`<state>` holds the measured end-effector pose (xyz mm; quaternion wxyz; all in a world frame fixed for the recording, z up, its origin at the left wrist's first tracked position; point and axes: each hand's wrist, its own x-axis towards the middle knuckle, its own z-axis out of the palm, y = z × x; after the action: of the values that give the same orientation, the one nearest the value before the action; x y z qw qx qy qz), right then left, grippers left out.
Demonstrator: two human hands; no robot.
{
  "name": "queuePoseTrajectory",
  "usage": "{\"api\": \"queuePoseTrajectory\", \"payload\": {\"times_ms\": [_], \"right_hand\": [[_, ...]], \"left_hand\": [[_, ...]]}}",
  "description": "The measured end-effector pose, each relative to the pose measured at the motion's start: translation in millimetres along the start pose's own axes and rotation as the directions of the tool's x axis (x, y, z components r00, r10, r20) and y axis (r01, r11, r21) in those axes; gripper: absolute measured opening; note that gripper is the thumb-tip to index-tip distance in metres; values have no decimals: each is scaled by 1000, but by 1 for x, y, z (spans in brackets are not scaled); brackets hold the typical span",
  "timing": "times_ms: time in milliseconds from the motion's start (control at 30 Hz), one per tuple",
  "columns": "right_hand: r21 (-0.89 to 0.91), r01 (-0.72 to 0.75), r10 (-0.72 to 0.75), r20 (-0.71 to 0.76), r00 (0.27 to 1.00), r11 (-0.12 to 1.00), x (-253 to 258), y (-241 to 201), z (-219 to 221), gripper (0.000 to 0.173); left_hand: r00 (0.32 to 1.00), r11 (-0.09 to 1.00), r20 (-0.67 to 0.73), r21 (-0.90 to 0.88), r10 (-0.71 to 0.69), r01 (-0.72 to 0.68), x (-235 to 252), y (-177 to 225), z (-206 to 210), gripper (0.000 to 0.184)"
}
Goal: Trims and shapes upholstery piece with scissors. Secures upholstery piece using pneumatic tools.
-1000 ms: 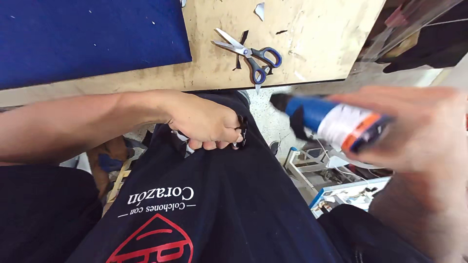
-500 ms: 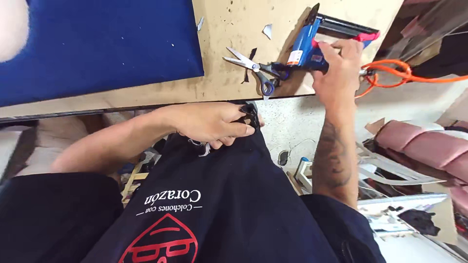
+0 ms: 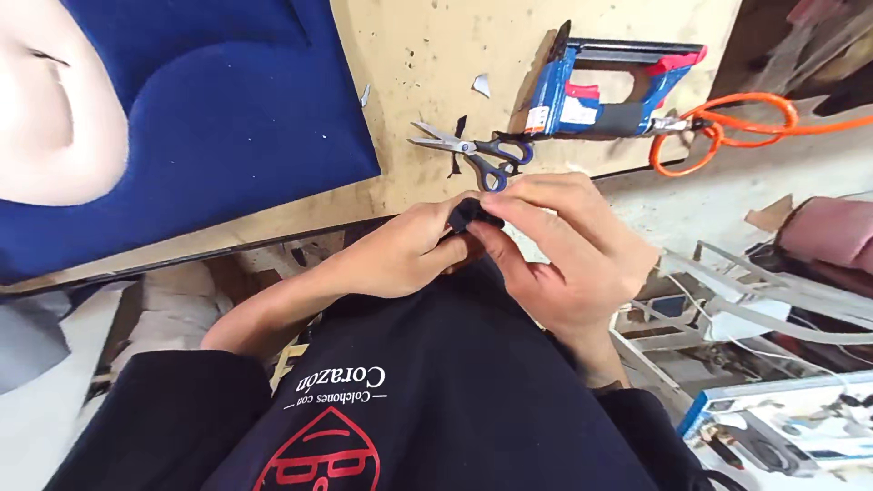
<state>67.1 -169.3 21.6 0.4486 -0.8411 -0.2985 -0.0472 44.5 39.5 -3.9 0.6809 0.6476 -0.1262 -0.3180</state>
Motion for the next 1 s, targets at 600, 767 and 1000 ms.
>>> {"api": "queuePoseTrajectory", "payload": {"times_ms": [600,767,1000], "right_hand": [[-8,41,-41,-88,995,999,8,-7,26,29],[-94,-9,-1,-106,994,996,13,-9,32,25],[154,-266,274,-34,961,952,11,-11,41,27]], "left_hand": [[944,996,-321,-53,-82,68,-10,12,5,49],[941,993,-327,54,-84,107,-6,11,10,82],[944,993,-327,-122,-38,-2,-4,5,15,95]]}}
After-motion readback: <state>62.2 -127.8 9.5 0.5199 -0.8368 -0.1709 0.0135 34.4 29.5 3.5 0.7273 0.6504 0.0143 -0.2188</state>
